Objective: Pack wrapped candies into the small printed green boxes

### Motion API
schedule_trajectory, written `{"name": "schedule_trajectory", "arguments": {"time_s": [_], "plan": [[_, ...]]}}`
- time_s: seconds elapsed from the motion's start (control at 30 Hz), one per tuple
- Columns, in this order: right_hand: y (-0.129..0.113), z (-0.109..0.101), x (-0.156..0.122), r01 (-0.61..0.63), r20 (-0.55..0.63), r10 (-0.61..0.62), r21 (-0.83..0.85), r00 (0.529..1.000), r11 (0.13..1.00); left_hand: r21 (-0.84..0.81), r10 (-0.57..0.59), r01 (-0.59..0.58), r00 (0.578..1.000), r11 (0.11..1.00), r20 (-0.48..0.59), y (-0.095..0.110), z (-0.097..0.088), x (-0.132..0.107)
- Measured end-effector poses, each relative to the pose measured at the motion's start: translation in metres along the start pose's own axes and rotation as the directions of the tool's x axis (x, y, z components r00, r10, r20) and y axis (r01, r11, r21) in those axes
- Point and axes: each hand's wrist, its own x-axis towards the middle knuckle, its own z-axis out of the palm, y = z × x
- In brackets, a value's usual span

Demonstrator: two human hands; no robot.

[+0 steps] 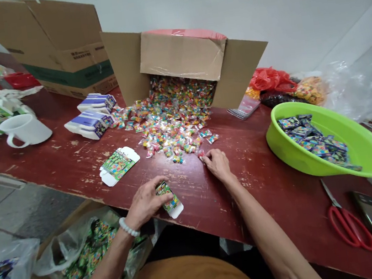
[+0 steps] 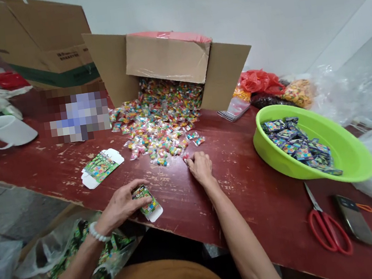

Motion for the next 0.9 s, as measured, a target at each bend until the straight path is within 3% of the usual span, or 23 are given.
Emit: {"name": "schedule_trajectory", "arguments": {"time_s": [0.07,0.13,0.23,0.3,0.47,0.57,0.63,0.73,0.83,0.9], "plan": [[-0.003,-0.002,-0.012,0.021,0.031,-0.023,0.061,0.999,0.998,-0.063,-0.079,0.080,0.997,0.995,0.005,-0.002,-0.008,-0.002],[-0.009,-0.003,-0.029,0.037,0.082,-0.049,0.145,0.995,0.989,-0.237,-0.186,0.174,0.982,0.956,-0.027,-0.002,-0.011,-0.005],[-0.022,-0.004,-0.059,0.045,0.188,-0.103,0.288,0.977,0.956,-0.506,-0.308,0.255,0.951,0.824,-0.022,0.002,-0.008,-0.008],[-0.030,-0.005,-0.075,0.072,0.270,-0.194,0.403,0.943,0.913,-0.628,-0.331,0.262,0.944,0.733,0.008,0.006,-0.004,-0.010],[-0.044,-0.016,-0.082,0.374,0.255,-0.493,0.400,0.832,0.837,-0.716,-0.199,0.298,0.955,0.631,0.222,0.014,0.007,-0.017],[-0.052,-0.020,-0.075,0.448,0.269,-0.562,0.383,0.782,0.808,-0.693,-0.058,0.350,0.911,0.630,0.408,0.017,0.017,-0.021],[-0.058,-0.020,-0.072,0.445,0.263,-0.562,0.394,0.784,0.804,-0.697,0.021,0.367,0.877,0.616,0.480,0.019,0.026,-0.023],[-0.065,-0.021,-0.073,0.411,0.182,-0.510,0.399,0.841,0.820,-0.738,0.091,0.364,0.863,0.569,0.496,0.025,0.035,-0.023],[-0.069,-0.025,-0.079,0.411,0.093,-0.466,0.342,0.880,0.845,-0.775,0.087,0.345,0.887,0.530,0.454,0.032,0.039,-0.021],[-0.070,-0.026,-0.084,0.393,0.112,-0.460,0.368,0.881,0.843,-0.800,0.056,0.311,0.918,0.513,0.393,0.037,0.039,-0.020]]}}
